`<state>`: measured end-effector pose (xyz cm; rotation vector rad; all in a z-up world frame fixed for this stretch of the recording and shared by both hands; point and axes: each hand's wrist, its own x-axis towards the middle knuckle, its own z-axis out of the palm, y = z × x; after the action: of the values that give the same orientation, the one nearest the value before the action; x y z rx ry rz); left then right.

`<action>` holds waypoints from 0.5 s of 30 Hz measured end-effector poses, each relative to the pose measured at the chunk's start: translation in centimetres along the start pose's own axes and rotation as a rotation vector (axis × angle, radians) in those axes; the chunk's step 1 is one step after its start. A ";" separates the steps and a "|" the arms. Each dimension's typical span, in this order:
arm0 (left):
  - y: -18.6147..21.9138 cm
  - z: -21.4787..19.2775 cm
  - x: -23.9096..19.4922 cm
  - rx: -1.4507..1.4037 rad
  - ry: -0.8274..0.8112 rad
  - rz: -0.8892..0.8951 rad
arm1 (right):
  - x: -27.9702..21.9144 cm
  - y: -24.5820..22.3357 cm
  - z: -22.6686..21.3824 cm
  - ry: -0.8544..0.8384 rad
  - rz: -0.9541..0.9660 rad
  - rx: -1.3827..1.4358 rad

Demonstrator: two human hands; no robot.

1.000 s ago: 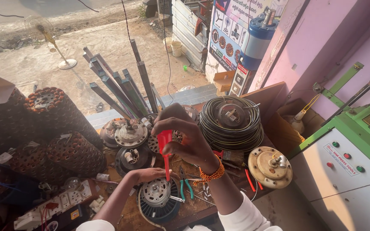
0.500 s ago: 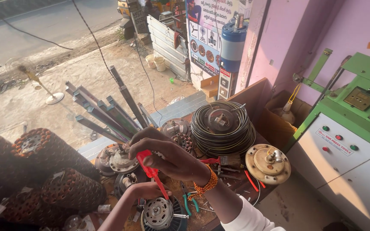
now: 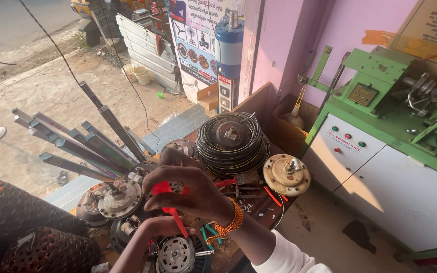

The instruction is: The person cleans a small white plastic component with a brush, then uses a red-handled screwdriver to adjust wires on a motor stator. They repeatedly insert and remove small white plastic spacers into the stator slots while working at a cluttered bench.

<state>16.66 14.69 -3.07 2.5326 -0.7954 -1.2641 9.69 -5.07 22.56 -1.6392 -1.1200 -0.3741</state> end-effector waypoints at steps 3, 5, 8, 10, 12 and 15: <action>0.4 0.0 -0.2 0.027 0.036 -0.048 | -0.2 -0.7 -1.2 -0.163 -0.027 0.283; 0.5 0.2 -1.0 0.062 0.135 -0.074 | -0.3 -1.0 -0.9 -0.227 -0.002 0.453; 1.1 -0.2 -1.0 -0.122 0.046 0.010 | -0.4 -1.1 -0.2 -0.137 0.031 0.338; 1.3 0.1 -1.1 -0.218 0.026 0.050 | -0.1 -1.0 0.2 -0.008 -0.198 0.100; 1.3 0.3 -1.4 -0.285 0.019 0.048 | 0.3 -0.9 0.0 0.003 -0.122 0.094; 1.3 0.6 -1.9 -0.311 0.081 -0.006 | 0.8 -0.7 -1.1 -0.241 -0.149 0.409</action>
<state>14.72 14.66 -1.62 2.3205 -0.5276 -1.1756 9.82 -5.64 23.93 -1.2644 -1.4006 -0.0323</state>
